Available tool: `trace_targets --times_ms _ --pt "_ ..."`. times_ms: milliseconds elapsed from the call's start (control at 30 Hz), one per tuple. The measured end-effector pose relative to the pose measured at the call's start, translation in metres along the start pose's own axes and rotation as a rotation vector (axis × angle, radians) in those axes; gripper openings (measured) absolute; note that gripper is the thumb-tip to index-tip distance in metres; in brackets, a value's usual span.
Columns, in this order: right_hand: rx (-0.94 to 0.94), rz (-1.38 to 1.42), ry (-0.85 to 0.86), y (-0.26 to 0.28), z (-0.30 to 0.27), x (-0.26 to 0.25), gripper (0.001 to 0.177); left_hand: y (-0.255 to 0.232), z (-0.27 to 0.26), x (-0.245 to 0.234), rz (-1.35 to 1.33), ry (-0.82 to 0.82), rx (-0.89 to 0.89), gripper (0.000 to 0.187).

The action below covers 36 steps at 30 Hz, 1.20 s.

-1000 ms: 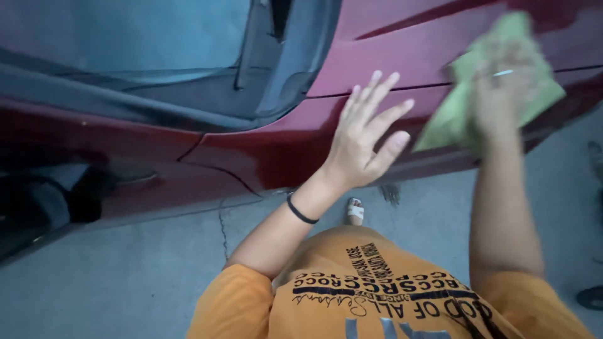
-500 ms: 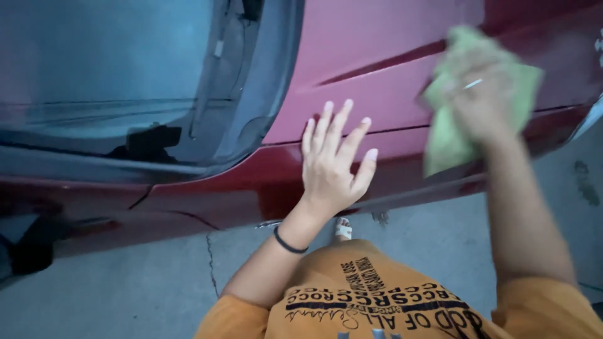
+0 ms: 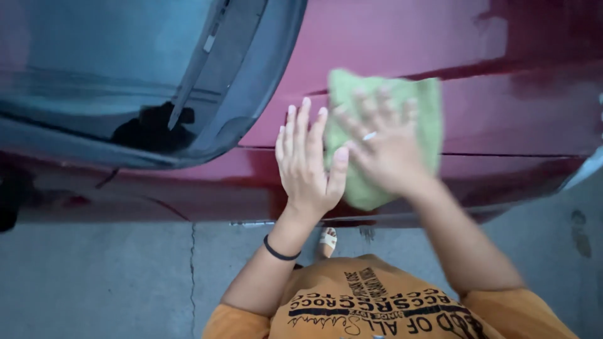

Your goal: The person wipes the front bumper and hood of a maroon car using a green cloth. They move the cloth back and forth across the surface, occasionally switching hands and adjusting the cloth's position.

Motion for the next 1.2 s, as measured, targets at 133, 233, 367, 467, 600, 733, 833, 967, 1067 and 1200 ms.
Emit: trace_targets --times_ms 133,233,367,467,600,733,833,967,1067,1200 --pt "0.355 0.151 0.033 -0.163 0.018 0.014 0.064 -0.002 -0.002 0.012 0.188 0.106 0.033 0.053" --pt "0.462 0.330 -0.165 -0.279 0.007 0.004 0.065 -0.009 -0.002 0.023 0.380 0.229 0.108 0.052" --pt "0.835 0.264 -0.167 -0.318 -0.024 -0.022 0.064 -0.011 -0.006 0.029 0.448 0.299 0.141 0.056" --pt "0.901 0.247 -0.164 -0.309 -0.027 -0.017 0.065 -0.012 -0.011 0.030 0.460 0.302 0.132 0.057" --pt "0.636 0.284 -0.119 -0.236 -0.007 0.022 0.068 -0.017 -0.017 0.029 0.485 0.274 0.108 0.058" --pt "0.302 0.162 -0.194 -0.100 -0.045 -0.005 0.069 -0.014 -0.026 0.034 0.500 0.231 0.095 0.059" --pt "0.079 0.037 -0.070 -0.107 -0.063 -0.003 0.061 -0.014 -0.026 0.031 0.513 0.205 0.086 0.061" --pt "0.524 0.176 -0.148 -0.256 -0.076 -0.012 0.058 -0.020 -0.028 0.028 0.543 0.239 0.031 0.061" --pt "0.617 0.232 -0.284 -0.349 -0.068 0.021 0.059 -0.020 -0.028 0.033 0.560 0.270 0.006 0.061" --pt "0.537 0.125 -0.196 -0.265 -0.081 0.040 0.054 -0.017 -0.028 0.038 0.605 0.270 -0.058 0.064"
Point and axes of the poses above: each hand's wrist, its own z-axis towards the middle knuckle, its own x-axis out of the palm, y = z × x, the point moved 7 cm from there along z, towards the middle knuckle, and after that the axes turned 15 degrees about x, right-handed, at the moved point
